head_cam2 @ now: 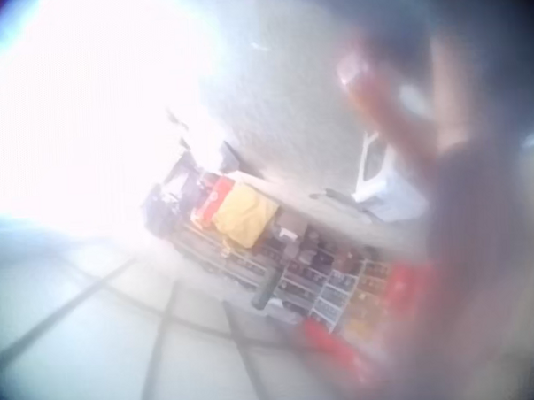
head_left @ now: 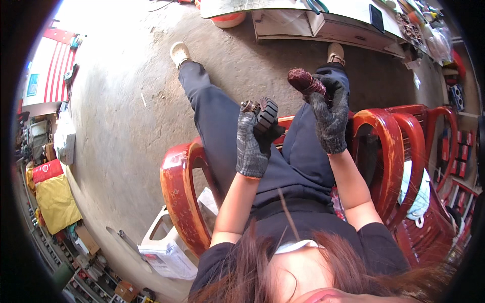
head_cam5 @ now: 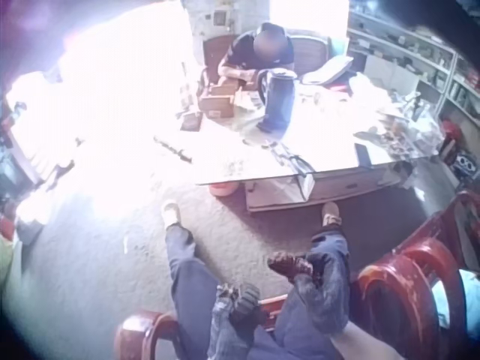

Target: The person sits in a chair and winds copper wire by hand around a small cylindrical motor component. They repeatedly wrap the wire, adjust the bundle, and continue winding until the end of the clip.

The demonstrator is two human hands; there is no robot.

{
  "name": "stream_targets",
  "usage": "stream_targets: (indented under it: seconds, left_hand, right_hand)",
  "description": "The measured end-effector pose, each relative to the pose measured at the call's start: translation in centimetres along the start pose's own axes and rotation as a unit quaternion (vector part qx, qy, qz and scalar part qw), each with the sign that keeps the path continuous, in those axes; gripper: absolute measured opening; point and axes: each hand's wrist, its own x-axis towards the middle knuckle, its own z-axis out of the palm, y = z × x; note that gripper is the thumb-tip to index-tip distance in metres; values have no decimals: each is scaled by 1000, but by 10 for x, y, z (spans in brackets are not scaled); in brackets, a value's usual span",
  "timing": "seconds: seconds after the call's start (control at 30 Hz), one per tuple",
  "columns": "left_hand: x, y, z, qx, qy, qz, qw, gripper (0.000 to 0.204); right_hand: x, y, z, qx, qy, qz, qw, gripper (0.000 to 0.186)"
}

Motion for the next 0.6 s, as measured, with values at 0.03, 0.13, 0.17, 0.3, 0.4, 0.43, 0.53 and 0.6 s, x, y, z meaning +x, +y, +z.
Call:
stream_targets:
  seconds: [0.03,0.13,0.17,0.3,0.4,0.43,0.53,0.6]
  left_hand:
    - [-3,0,0,4,-14,0,1000,34]
    - [-3,9,-7,44,-150,-15,988,39]
    - [-6,12,-6,91,-149,0,985,39]
    - [-10,16,2,108,-173,48,978,42]
    - [-15,17,0,138,-150,-9,979,54]
    - [-24,22,4,159,-166,-20,973,56]
    - [-30,30,9,208,-209,-10,955,62]
    - [-37,33,17,210,-185,-16,960,60]
  right_hand:
    - [1,0,1,3,24,-3,1000,32]
    - [6,4,-6,-92,22,-45,995,33]
    - [7,6,-8,-124,18,-68,990,34]
    - [10,7,-11,-224,-16,-163,961,38]
    - [12,3,-13,-284,-75,-220,930,42]
    - [13,3,-13,-305,-98,-236,917,44]
    - [19,-2,-10,-324,-158,-296,884,46]
    - [21,-16,-4,-349,-200,-270,875,42]
